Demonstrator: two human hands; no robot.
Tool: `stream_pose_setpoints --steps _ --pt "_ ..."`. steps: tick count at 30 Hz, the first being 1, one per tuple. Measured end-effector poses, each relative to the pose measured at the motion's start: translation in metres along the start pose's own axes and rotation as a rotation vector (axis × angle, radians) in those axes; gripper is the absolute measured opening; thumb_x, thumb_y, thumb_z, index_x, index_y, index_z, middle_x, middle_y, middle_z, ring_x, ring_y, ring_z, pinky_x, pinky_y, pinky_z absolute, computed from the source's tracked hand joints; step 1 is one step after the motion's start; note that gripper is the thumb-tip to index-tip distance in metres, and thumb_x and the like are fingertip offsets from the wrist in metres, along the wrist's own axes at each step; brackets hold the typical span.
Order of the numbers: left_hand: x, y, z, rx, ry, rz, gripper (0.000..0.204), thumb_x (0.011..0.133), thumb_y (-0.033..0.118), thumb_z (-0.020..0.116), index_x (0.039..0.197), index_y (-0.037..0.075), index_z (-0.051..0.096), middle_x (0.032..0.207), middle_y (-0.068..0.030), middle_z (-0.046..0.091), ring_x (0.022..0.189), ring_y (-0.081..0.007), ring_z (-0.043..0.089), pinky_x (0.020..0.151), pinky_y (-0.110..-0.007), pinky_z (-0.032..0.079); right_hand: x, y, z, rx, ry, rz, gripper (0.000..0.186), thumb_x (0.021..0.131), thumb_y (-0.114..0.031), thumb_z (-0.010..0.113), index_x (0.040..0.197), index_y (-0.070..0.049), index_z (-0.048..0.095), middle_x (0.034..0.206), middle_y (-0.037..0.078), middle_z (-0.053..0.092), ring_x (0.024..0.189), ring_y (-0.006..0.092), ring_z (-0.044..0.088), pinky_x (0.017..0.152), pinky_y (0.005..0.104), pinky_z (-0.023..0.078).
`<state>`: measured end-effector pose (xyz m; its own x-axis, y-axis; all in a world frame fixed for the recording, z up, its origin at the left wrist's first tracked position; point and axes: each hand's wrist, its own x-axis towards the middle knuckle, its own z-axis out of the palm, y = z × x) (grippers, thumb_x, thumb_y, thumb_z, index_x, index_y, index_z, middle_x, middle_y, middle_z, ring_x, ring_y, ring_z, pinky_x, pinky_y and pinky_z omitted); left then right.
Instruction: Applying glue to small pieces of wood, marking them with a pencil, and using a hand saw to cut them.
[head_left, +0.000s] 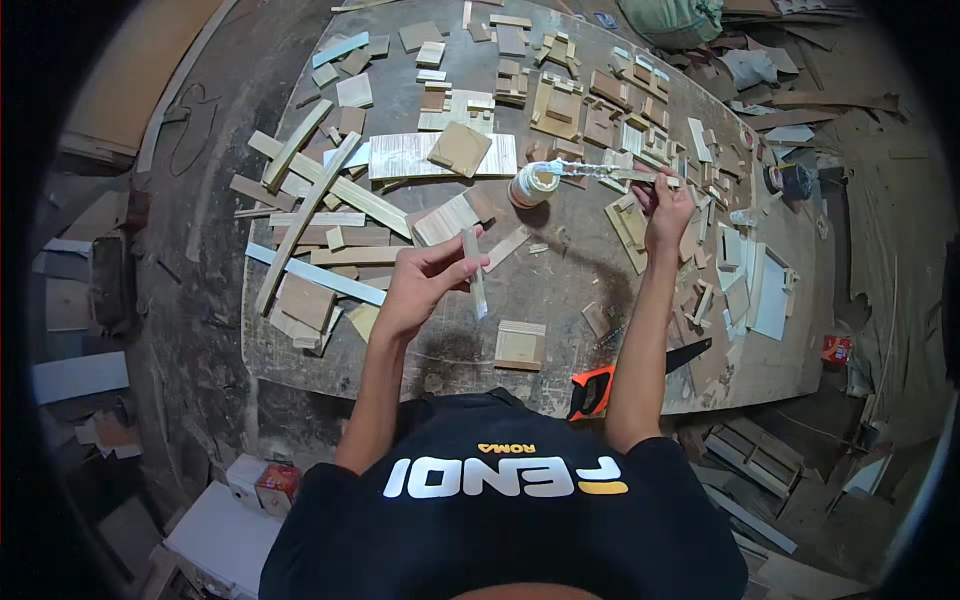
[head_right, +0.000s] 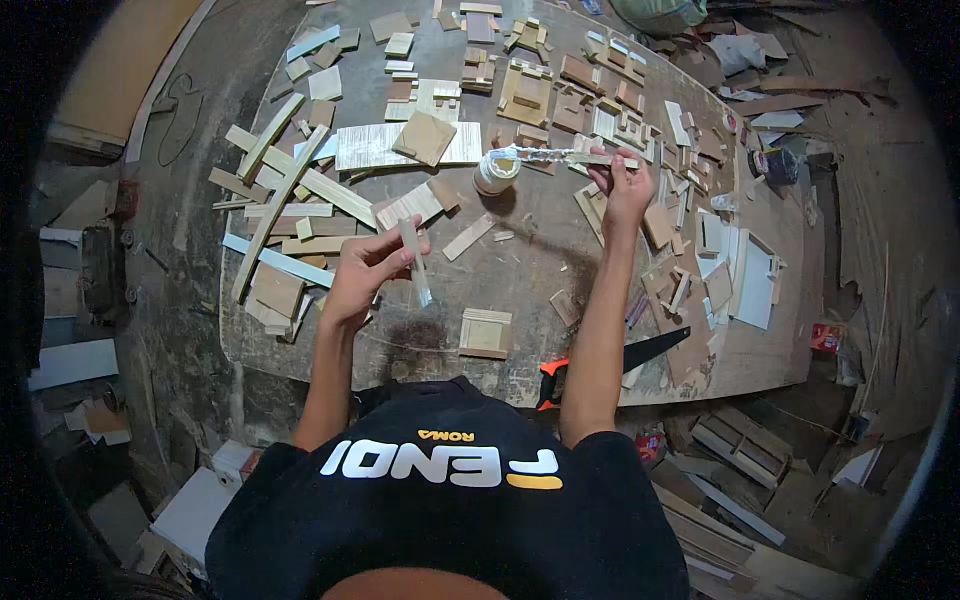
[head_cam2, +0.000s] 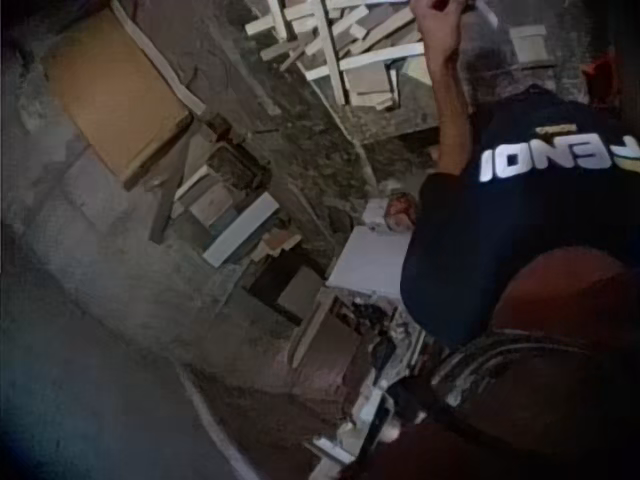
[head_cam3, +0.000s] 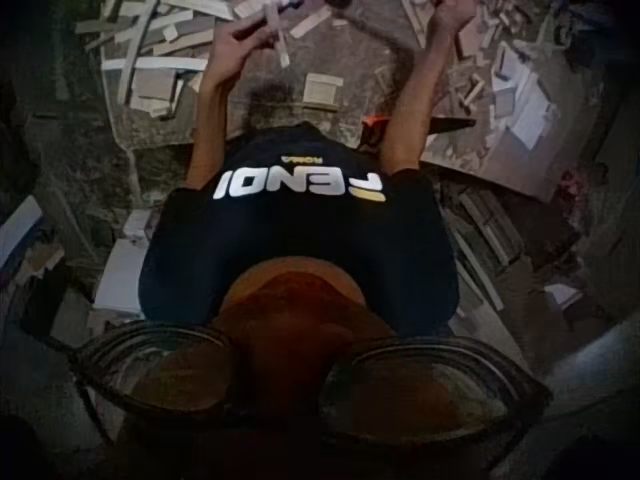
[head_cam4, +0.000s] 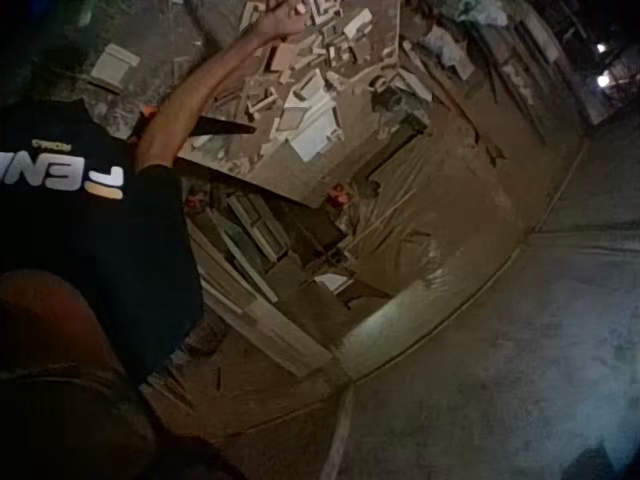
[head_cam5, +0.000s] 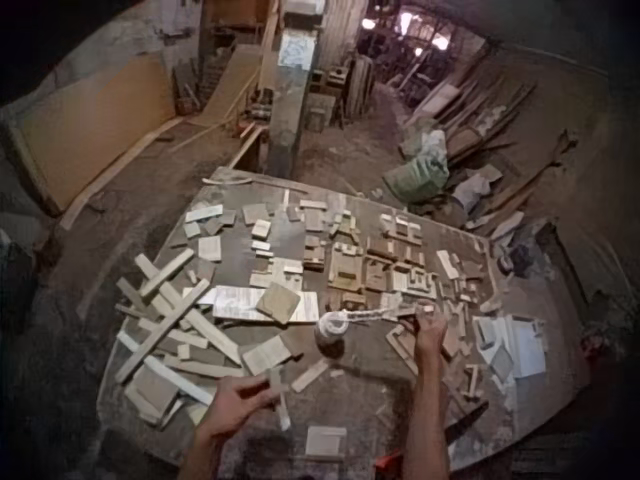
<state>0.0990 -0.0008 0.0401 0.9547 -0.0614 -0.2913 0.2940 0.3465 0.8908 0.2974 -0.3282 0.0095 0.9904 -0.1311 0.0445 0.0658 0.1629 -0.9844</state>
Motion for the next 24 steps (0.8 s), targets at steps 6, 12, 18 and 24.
stream_pose_setpoints --steps 6,12,18,24 --pt "-0.013 0.018 0.020 0.034 -0.007 0.088 0.027 0.091 0.012 0.068 0.115 0.001 0.069 0.094 -0.0030 0.071 0.078 -0.0067 0.062 0.067 -0.024 0.052 -0.050 -0.066 -0.012 0.198 -0.069 -0.052 0.021 0.098 -0.014 0.057 0.113 -0.001 0.054 0.105 0.026 0.067 0.086 0.0279 0.071 0.072 0.0359 0.062" --pt "-0.032 0.042 0.044 0.062 -0.100 0.185 0.023 0.092 0.011 0.066 0.112 0.000 0.070 0.095 -0.0055 0.072 0.077 -0.0074 0.062 0.068 -0.024 0.051 -0.115 -0.118 -0.015 0.276 0.056 -0.084 0.025 0.093 -0.030 0.066 0.103 -0.008 0.061 0.091 0.014 0.071 0.078 0.0216 0.071 0.068 0.0348 0.060" --pt "-0.055 0.058 0.070 0.097 -0.238 0.232 0.020 0.092 0.011 0.067 0.106 -0.001 0.072 0.092 -0.0056 0.070 0.074 -0.0072 0.059 0.065 -0.023 0.050 -0.157 -0.146 -0.007 0.157 0.185 -0.088 0.021 0.093 -0.030 0.066 0.090 -0.011 0.058 0.076 0.008 0.070 0.057 0.0174 0.067 0.050 0.0271 0.054" --pt "-0.073 0.059 0.078 0.127 -0.277 0.285 0.018 0.092 0.011 0.066 0.104 0.000 0.073 0.087 -0.0045 0.066 0.073 -0.0073 0.057 0.064 -0.023 0.048 -0.175 -0.150 -0.013 0.100 0.228 -0.152 0.021 0.093 -0.027 0.066 0.085 -0.011 0.056 0.071 0.009 0.069 0.050 0.0180 0.065 0.045 0.0265 0.052"
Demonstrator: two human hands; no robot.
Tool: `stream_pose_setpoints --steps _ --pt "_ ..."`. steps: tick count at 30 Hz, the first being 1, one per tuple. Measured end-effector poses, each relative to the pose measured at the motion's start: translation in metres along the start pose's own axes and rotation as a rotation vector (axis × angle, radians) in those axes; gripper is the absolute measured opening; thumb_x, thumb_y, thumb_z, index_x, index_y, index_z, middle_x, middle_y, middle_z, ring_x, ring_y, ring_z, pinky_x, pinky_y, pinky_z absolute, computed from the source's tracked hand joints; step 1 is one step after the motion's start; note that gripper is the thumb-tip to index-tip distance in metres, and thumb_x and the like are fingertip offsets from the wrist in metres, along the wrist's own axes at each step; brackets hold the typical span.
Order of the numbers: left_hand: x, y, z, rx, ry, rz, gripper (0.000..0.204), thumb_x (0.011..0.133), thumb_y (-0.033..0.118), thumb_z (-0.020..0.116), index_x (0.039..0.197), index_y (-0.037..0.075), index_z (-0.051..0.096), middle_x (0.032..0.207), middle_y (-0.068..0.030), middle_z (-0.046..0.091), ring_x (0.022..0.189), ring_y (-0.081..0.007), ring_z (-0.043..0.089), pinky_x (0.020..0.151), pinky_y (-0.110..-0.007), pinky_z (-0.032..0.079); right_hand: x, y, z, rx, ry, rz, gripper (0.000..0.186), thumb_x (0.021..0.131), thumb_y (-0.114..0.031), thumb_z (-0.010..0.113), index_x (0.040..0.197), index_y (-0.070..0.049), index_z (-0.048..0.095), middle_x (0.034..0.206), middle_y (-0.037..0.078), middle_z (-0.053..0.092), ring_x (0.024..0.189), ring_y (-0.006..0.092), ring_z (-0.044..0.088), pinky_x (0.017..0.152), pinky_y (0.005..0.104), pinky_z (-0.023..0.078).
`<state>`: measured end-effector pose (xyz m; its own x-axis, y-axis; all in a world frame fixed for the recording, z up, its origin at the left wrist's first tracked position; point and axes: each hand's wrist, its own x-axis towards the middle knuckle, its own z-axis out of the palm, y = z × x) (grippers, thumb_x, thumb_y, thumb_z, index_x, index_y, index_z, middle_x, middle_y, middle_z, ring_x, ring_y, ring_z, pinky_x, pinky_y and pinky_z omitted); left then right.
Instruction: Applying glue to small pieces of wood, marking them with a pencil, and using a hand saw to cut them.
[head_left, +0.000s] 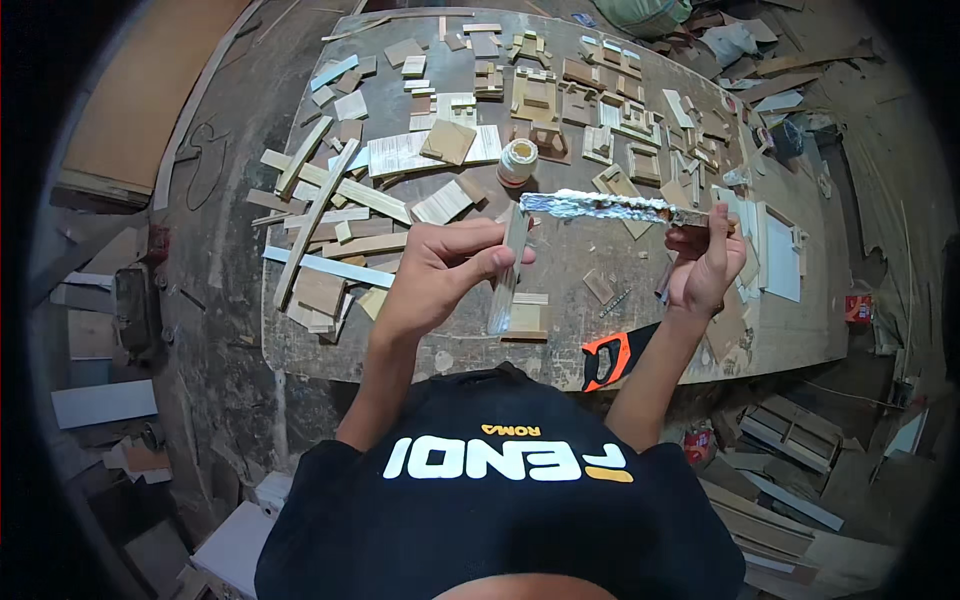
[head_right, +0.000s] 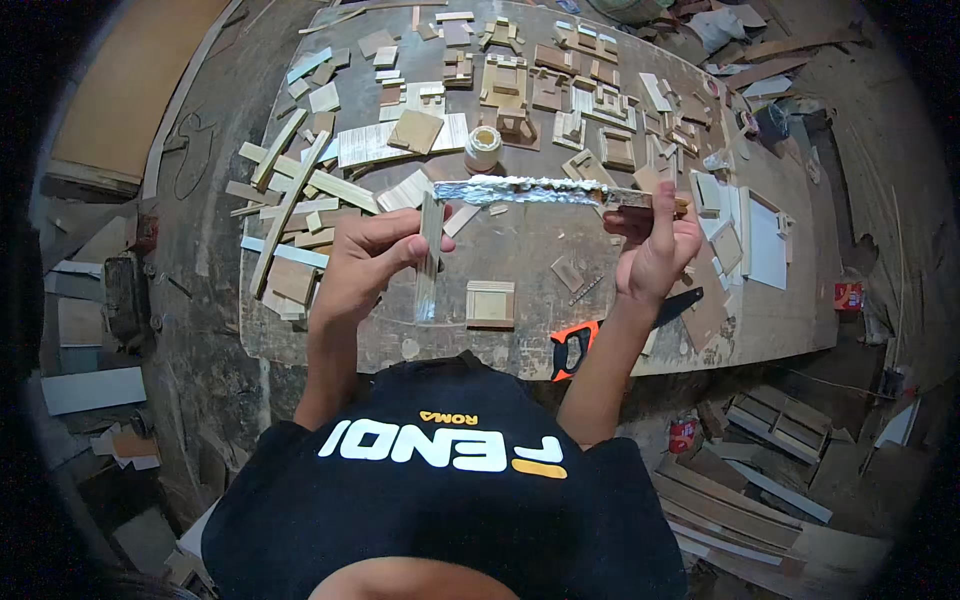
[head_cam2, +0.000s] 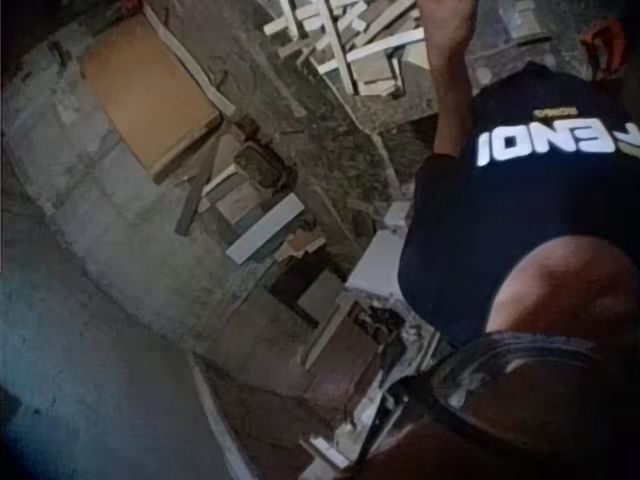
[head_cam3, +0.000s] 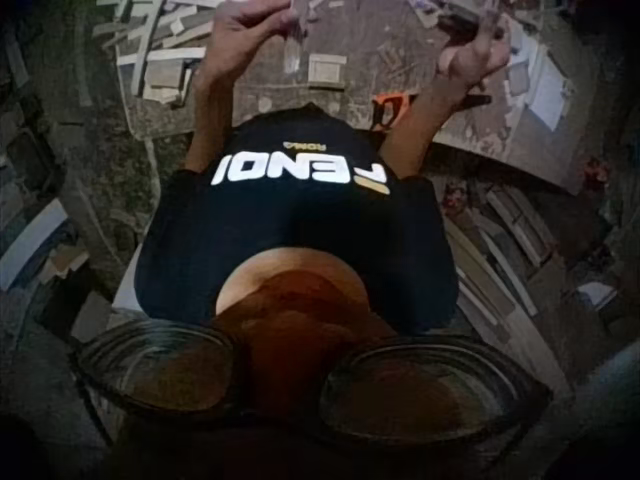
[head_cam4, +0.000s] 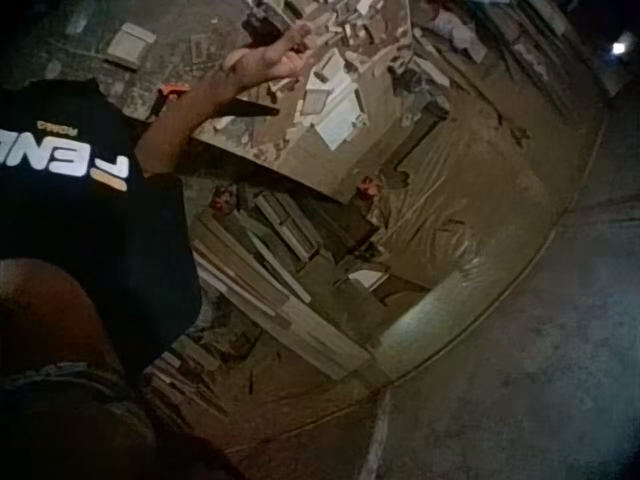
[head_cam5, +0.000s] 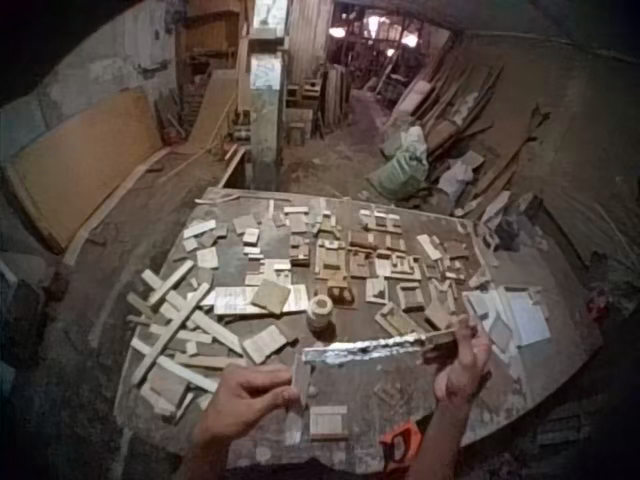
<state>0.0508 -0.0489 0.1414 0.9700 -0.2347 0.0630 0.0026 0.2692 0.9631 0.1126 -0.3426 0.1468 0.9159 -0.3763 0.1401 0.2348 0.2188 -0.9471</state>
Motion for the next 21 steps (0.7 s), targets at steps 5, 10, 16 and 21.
stream_pose_setpoints --steps 5,10,16,21 --pt "-0.007 0.001 0.006 -0.022 -0.029 -0.018 0.018 0.093 0.012 0.065 0.103 -0.001 0.073 0.088 -0.0050 0.066 0.074 -0.0074 0.057 0.064 -0.023 0.047 -0.010 -0.011 -0.005 0.023 0.056 -0.074 0.020 0.094 -0.023 0.064 0.089 -0.006 0.056 0.067 0.009 0.067 0.046 0.0195 0.063 0.043 0.0307 0.054" --pt "-0.011 0.004 0.011 -0.033 -0.033 -0.036 0.019 0.093 0.013 0.065 0.103 -0.001 0.073 0.091 -0.0056 0.067 0.075 -0.0077 0.058 0.066 -0.023 0.048 -0.024 -0.021 -0.004 0.056 0.013 -0.088 0.017 0.095 -0.021 0.063 0.085 -0.009 0.056 0.067 0.006 0.067 0.049 0.0174 0.063 0.047 0.0273 0.052" --pt "-0.012 -0.001 0.005 -0.062 -0.054 -0.001 0.028 0.093 0.020 0.066 0.111 0.000 0.070 0.108 -0.0124 0.070 0.083 -0.0105 0.064 0.072 -0.026 0.053 -0.026 -0.021 -0.018 0.023 -0.022 -0.200 0.016 0.096 -0.021 0.062 0.089 -0.007 0.056 0.071 0.009 0.067 0.054 0.0188 0.066 0.050 0.0288 0.054" --pt "-0.013 0.001 0.005 -0.095 -0.056 -0.057 0.031 0.093 0.020 0.066 0.115 -0.002 0.068 0.103 -0.0115 0.071 0.083 -0.0095 0.064 0.072 -0.025 0.052 -0.028 -0.021 -0.027 0.182 -0.064 -0.184 0.020 0.097 -0.023 0.059 0.100 -0.005 0.052 0.085 0.016 0.068 0.072 0.0207 0.070 0.061 0.0333 0.062"
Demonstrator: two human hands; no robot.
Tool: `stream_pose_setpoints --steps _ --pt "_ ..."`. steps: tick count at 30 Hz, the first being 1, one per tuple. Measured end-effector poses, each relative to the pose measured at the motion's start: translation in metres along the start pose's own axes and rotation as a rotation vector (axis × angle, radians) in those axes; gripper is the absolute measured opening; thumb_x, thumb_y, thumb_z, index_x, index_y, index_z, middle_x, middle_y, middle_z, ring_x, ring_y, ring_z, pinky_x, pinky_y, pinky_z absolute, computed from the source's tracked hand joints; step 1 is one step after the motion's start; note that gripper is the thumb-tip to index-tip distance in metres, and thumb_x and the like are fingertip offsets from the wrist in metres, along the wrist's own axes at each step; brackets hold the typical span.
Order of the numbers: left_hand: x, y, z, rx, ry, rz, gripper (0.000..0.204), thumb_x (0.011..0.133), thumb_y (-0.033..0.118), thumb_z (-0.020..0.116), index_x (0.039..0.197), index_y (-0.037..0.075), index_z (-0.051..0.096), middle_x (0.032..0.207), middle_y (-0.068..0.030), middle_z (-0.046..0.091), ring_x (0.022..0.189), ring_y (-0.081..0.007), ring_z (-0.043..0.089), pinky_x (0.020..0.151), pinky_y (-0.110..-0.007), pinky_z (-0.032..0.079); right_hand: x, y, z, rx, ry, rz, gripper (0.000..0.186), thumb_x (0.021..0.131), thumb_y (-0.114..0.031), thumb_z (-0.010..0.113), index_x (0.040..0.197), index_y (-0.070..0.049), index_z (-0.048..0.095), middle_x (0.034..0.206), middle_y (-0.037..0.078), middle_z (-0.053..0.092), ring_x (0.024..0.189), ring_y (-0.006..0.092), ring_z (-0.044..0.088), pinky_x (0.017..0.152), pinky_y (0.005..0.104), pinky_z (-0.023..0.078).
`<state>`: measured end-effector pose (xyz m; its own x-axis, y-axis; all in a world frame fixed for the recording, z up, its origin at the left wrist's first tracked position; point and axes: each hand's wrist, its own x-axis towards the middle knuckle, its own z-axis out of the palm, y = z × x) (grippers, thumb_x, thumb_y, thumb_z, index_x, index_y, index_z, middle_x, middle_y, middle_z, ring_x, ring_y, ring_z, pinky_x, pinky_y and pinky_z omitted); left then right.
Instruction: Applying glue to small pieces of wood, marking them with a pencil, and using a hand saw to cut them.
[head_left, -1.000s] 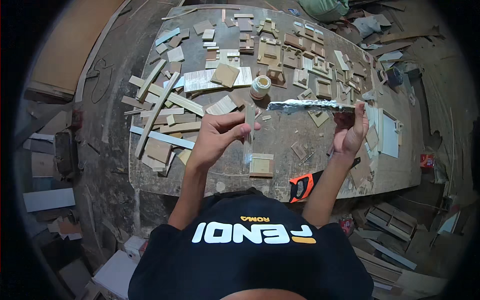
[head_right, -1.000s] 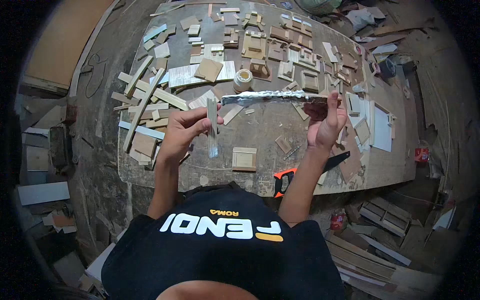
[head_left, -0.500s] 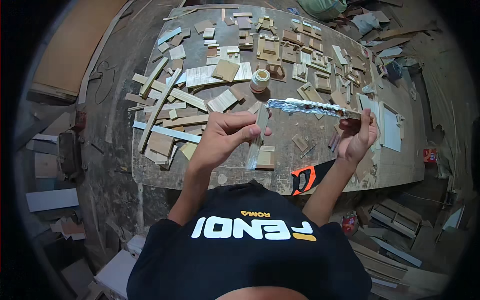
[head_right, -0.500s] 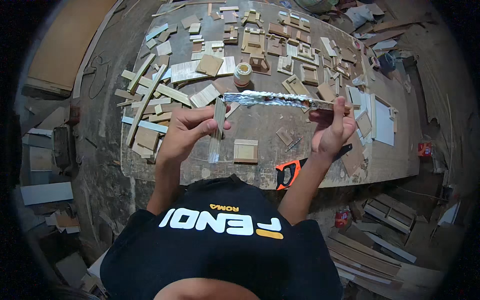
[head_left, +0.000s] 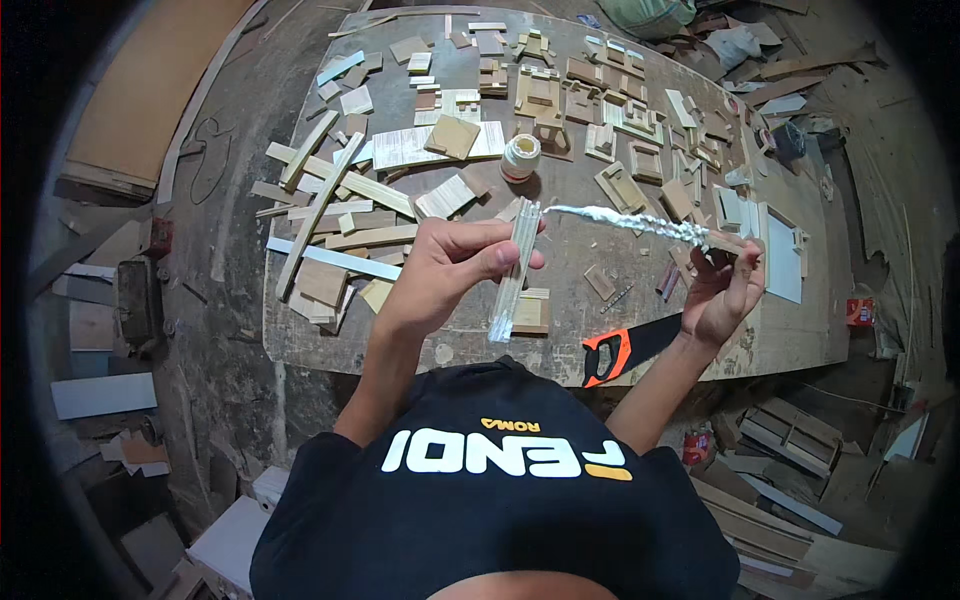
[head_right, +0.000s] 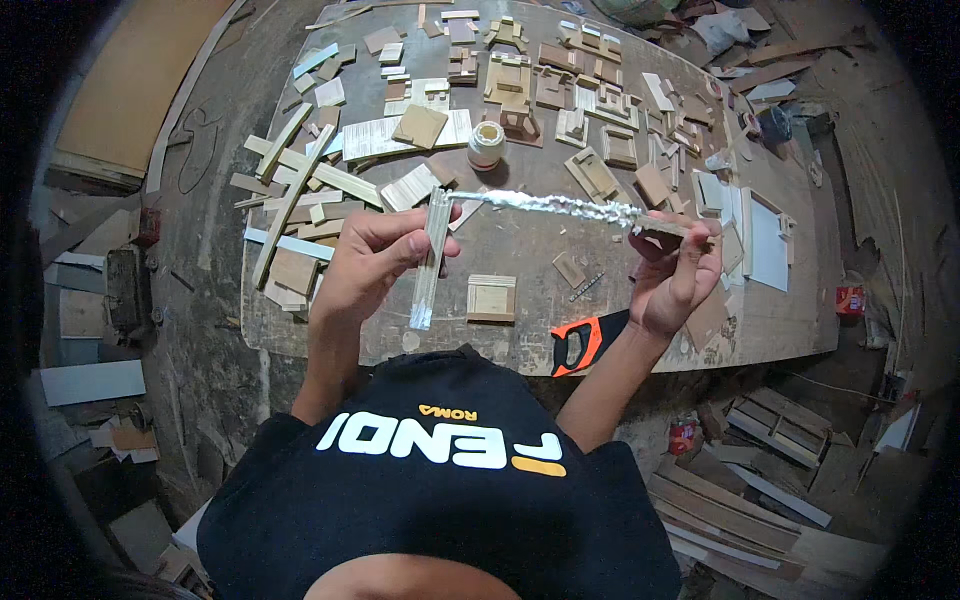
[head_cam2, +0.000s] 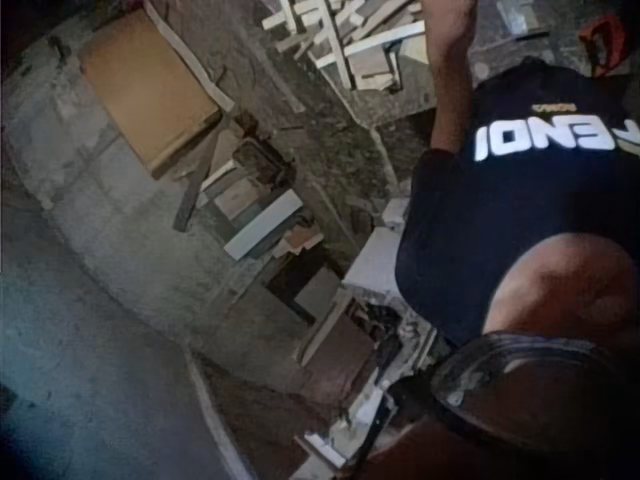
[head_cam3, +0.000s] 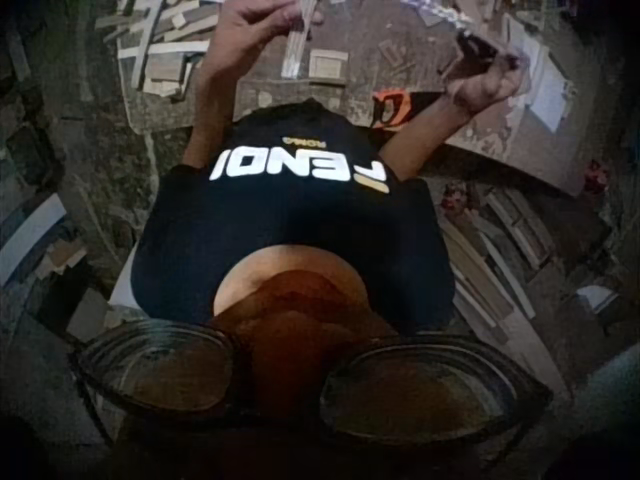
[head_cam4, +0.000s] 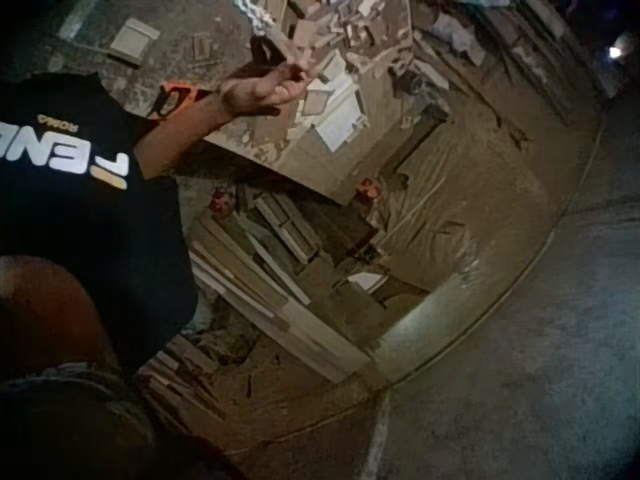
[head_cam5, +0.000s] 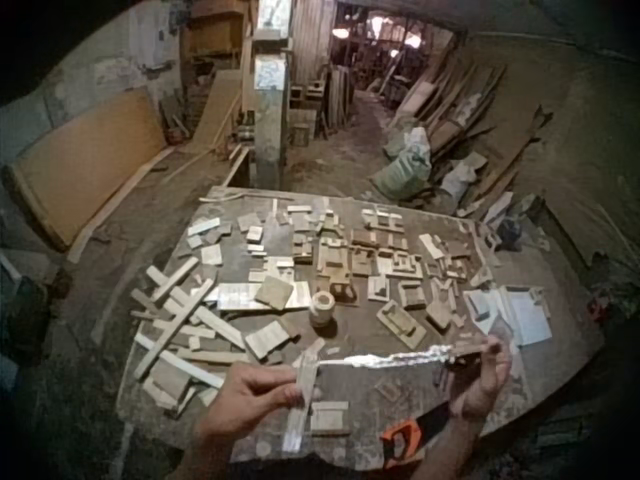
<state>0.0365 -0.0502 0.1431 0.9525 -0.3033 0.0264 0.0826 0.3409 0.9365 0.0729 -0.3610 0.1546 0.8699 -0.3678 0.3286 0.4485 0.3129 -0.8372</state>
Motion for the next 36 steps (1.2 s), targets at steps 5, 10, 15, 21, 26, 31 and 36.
stream_pose_setpoints --steps 5,10,15,21,26,31,36 --pt "0.001 -0.001 0.001 -0.038 -0.033 0.000 0.035 0.093 0.020 0.065 0.119 -0.004 0.064 0.097 -0.0105 0.072 0.081 -0.0090 0.063 0.071 -0.024 0.051 -0.005 -0.001 -0.005 0.106 -0.174 0.060 0.019 0.098 -0.017 0.056 0.106 -0.004 0.044 0.114 0.021 0.061 0.100 0.0250 0.066 0.087 0.0353 0.060" --pt "0.002 0.000 0.003 -0.061 -0.038 0.021 0.031 0.094 0.020 0.064 0.113 -0.003 0.068 0.094 -0.0076 0.070 0.078 -0.0074 0.059 0.066 -0.022 0.046 -0.003 0.002 -0.015 0.184 -0.267 0.073 0.021 0.098 -0.015 0.056 0.109 -0.005 0.042 0.113 0.021 0.061 0.106 0.0272 0.064 0.090 0.0384 0.058" --pt "0.000 0.003 0.002 -0.059 -0.050 0.024 0.026 0.093 0.019 0.066 0.107 -0.002 0.071 0.090 -0.0068 0.069 0.076 -0.0078 0.056 0.069 -0.023 0.047 -0.004 0.000 -0.015 0.144 -0.271 0.107 0.019 0.098 -0.009 0.052 0.109 -0.005 0.038 0.111 0.026 0.060 0.104 0.0376 0.064 0.087 0.0422 0.059" --pt "0.001 0.005 0.008 0.012 -0.034 0.090 0.021 0.093 0.014 0.065 0.102 -0.003 0.073 0.083 -0.0049 0.065 0.073 -0.0079 0.055 0.065 -0.023 0.046 0.001 -0.003 -0.023 0.085 -0.275 0.172 0.017 0.097 -0.005 0.052 0.105 -0.005 0.037 0.108 0.025 0.062 0.102 0.0343 0.066 0.085 0.0395 0.060" --pt "0.003 0.003 0.012 0.029 -0.024 0.069 0.019 0.093 0.011 0.065 0.100 -0.004 0.073 0.082 -0.0057 0.065 0.071 -0.0078 0.055 0.062 -0.023 0.046 -0.003 -0.005 -0.033 0.161 -0.201 0.159 0.017 0.097 -0.004 0.053 0.106 -0.006 0.039 0.107 0.026 0.062 0.099 0.0343 0.067 0.083 0.0401 0.060" --pt "0.005 0.000 0.018 0.031 -0.017 0.087 0.016 0.091 0.009 0.066 0.099 -0.002 0.074 0.078 -0.0048 0.065 0.070 -0.0075 0.054 0.061 -0.023 0.045 -0.003 -0.008 -0.026 0.201 -0.208 0.158 0.018 0.097 -0.006 0.053 0.106 -0.006 0.038 0.107 0.025 0.062 0.101 0.0360 0.066 0.084 0.0398 0.060" --pt "0.006 0.002 0.016 0.103 -0.025 0.115 0.015 0.090 0.009 0.067 0.099 -0.002 0.074 0.076 -0.0050 0.065 0.067 -0.0072 0.054 0.059 -0.023 0.044 -0.001 -0.009 -0.028 0.058 -0.228 0.187 0.018 0.097 -0.006 0.054 0.105 -0.006 0.038 0.107 0.025 0.062 0.101 0.0349 0.066 0.084 0.0384 0.060"
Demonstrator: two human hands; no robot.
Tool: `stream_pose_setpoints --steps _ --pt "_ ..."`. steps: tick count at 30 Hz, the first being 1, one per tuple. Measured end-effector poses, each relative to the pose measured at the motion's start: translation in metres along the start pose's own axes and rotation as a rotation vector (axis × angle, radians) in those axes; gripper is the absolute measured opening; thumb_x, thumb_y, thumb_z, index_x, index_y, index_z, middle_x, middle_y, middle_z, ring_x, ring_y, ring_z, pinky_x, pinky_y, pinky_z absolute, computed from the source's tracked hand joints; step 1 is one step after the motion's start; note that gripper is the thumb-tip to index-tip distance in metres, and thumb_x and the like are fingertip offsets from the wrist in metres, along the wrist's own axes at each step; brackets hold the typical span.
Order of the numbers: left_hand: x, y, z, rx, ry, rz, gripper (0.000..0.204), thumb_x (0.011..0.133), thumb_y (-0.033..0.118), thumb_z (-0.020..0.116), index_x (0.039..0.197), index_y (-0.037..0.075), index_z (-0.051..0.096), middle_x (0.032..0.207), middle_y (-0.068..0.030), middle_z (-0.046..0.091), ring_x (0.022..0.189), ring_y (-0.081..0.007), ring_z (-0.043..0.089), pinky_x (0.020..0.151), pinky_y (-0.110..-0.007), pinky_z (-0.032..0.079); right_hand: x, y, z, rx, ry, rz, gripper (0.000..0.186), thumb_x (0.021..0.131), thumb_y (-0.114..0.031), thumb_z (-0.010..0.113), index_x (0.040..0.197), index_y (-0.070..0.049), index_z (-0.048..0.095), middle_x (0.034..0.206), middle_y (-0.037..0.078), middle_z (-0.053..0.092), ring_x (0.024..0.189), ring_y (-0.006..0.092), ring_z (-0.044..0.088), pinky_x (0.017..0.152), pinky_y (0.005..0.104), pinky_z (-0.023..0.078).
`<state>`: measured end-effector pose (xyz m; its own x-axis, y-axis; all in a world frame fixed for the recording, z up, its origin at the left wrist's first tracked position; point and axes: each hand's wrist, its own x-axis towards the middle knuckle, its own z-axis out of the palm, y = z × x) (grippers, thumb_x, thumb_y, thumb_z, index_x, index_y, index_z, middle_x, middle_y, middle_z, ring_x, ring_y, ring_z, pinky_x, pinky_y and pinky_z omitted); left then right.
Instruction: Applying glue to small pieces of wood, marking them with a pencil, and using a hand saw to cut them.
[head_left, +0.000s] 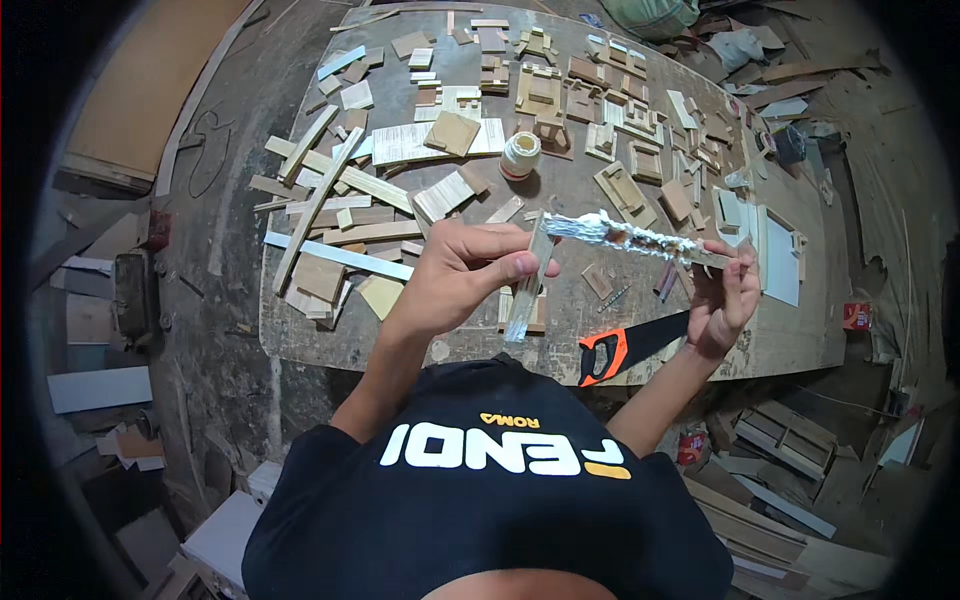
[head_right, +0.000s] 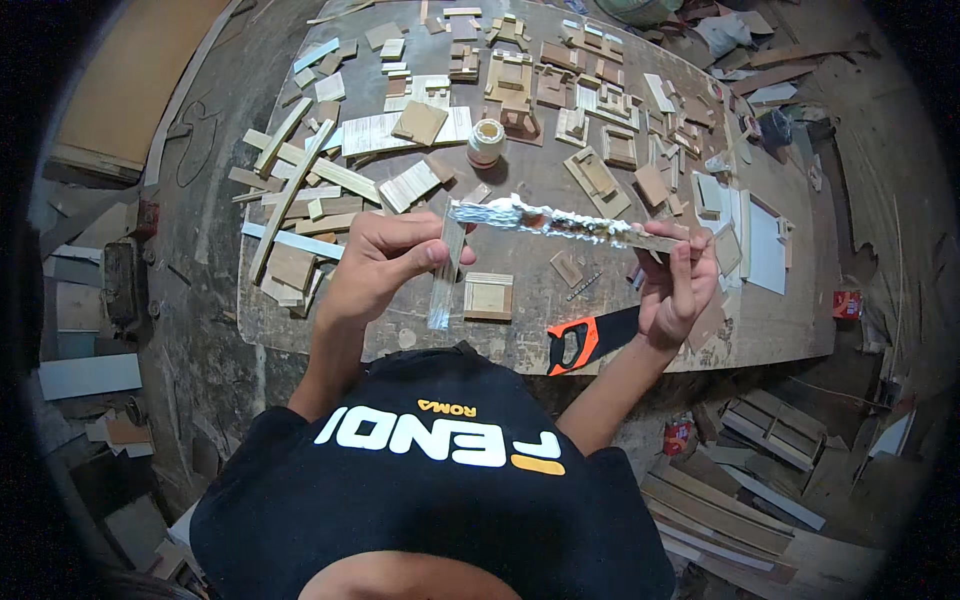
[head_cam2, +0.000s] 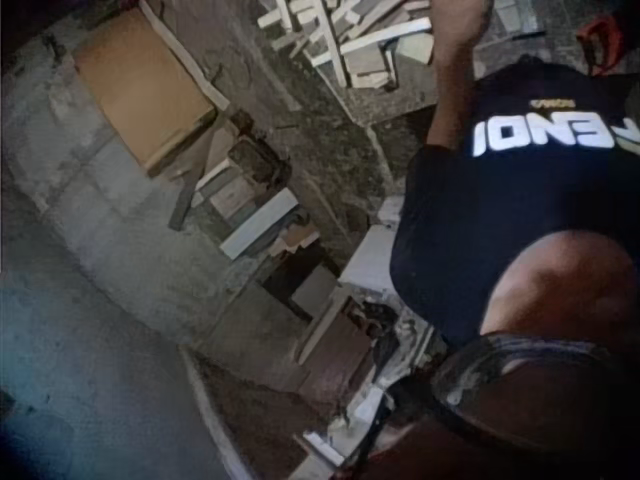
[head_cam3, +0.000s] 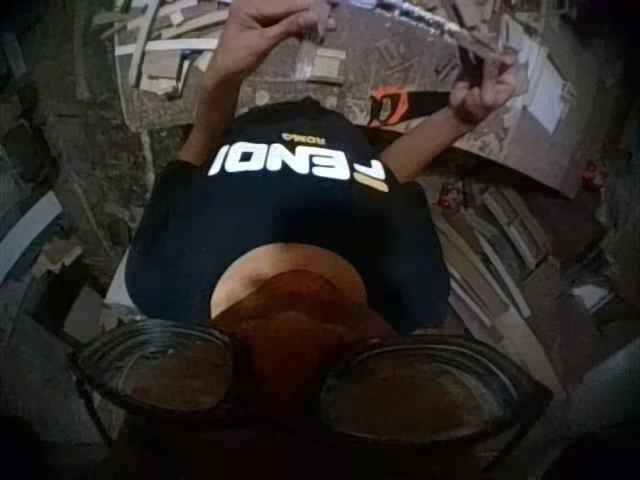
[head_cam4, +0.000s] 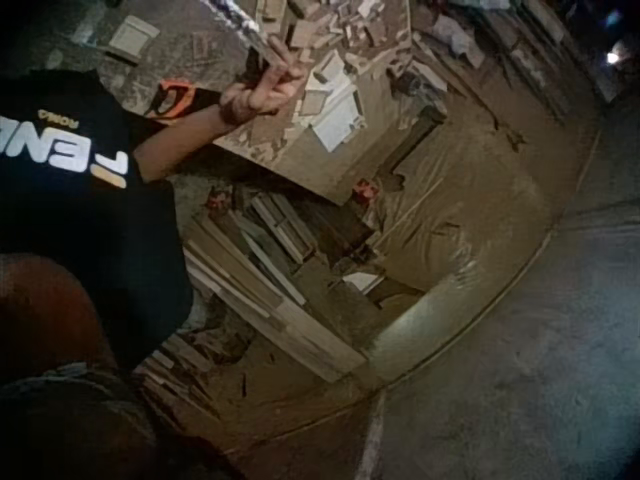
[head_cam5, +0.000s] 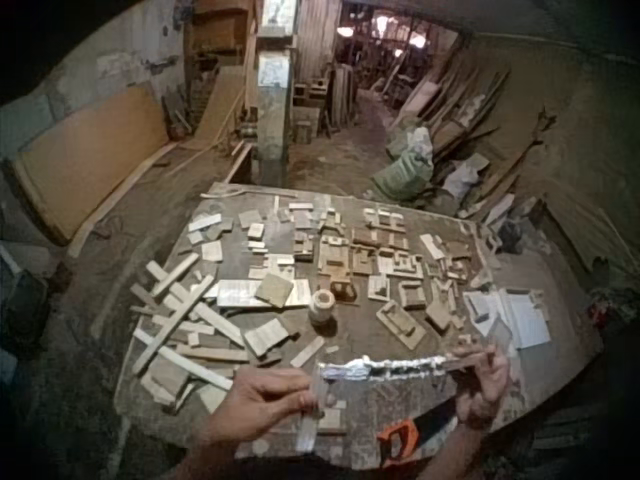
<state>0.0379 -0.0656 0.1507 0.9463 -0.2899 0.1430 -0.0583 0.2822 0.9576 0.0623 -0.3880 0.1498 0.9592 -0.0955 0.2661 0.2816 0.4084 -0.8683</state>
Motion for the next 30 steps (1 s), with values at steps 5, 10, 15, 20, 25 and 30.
stream_pose_setpoints --steps 5,10,15,20,25,30 --pt "0.001 -0.003 -0.002 -0.001 0.019 -0.021 0.015 0.090 0.009 0.067 0.098 -0.003 0.074 0.075 -0.0050 0.064 0.065 -0.0070 0.054 0.057 -0.024 0.044 0.000 0.003 -0.008 0.106 -0.010 -0.013 0.019 0.096 -0.006 0.055 0.107 -0.006 0.039 0.105 0.026 0.063 0.100 0.0359 0.067 0.083 0.0396 0.060" --pt "0.004 -0.004 -0.005 0.077 0.010 0.013 0.015 0.090 0.009 0.067 0.097 -0.002 0.074 0.075 -0.0055 0.065 0.065 -0.0069 0.054 0.057 -0.023 0.043 0.009 0.009 0.001 0.020 -0.045 0.014 0.018 0.096 -0.006 0.054 0.103 -0.006 0.038 0.107 0.024 0.063 0.100 0.0356 0.067 0.081 0.0393 0.061" --pt "0.006 -0.007 -0.005 0.170 0.093 -0.014 0.014 0.090 0.007 0.066 0.098 -0.003 0.073 0.083 -0.0074 0.067 0.069 -0.0072 0.057 0.061 -0.022 0.045 0.010 0.011 0.000 -0.082 0.071 0.001 0.024 0.095 -0.016 0.060 0.104 -0.007 0.040 0.100 0.022 0.065 0.090 0.0285 0.069 0.073 0.0347 0.061" --pt "0.012 -0.010 -0.009 0.159 0.098 -0.009 0.014 0.089 0.006 0.067 0.097 -0.004 0.072 0.079 -0.0069 0.066 0.067 -0.0081 0.056 0.059 -0.023 0.044 0.017 0.023 -0.002 -0.059 0.080 0.001 0.026 0.094 -0.022 0.063 0.105 -0.006 0.046 0.100 0.022 0.067 0.085 0.0253 0.070 0.069 0.0333 0.062" --pt "0.016 -0.013 -0.012 0.278 0.150 0.009 0.013 0.086 0.003 0.068 0.097 -0.004 0.071 0.077 -0.0079 0.066 0.066 -0.0103 0.057 0.059 -0.026 0.043 0.023 0.035 0.001 -0.223 0.230 -0.082 0.021 0.095 -0.022 0.063 0.101 -0.005 0.051 0.090 0.021 0.070 0.070 0.0235 0.071 0.059 0.0316 0.060" --pt "0.017 -0.018 -0.014 0.374 0.179 0.034 0.015 0.085 0.002 0.068 0.099 -0.004 0.071 0.080 -0.0103 0.068 0.071 -0.0133 0.061 0.064 -0.027 0.046 0.029 0.038 0.012 -0.327 0.281 -0.153 0.020 0.094 -0.020 0.064 0.097 -0.002 0.054 0.074 0.009 0.065 0.056 0.0195 0.066 0.051 0.0300 0.058"
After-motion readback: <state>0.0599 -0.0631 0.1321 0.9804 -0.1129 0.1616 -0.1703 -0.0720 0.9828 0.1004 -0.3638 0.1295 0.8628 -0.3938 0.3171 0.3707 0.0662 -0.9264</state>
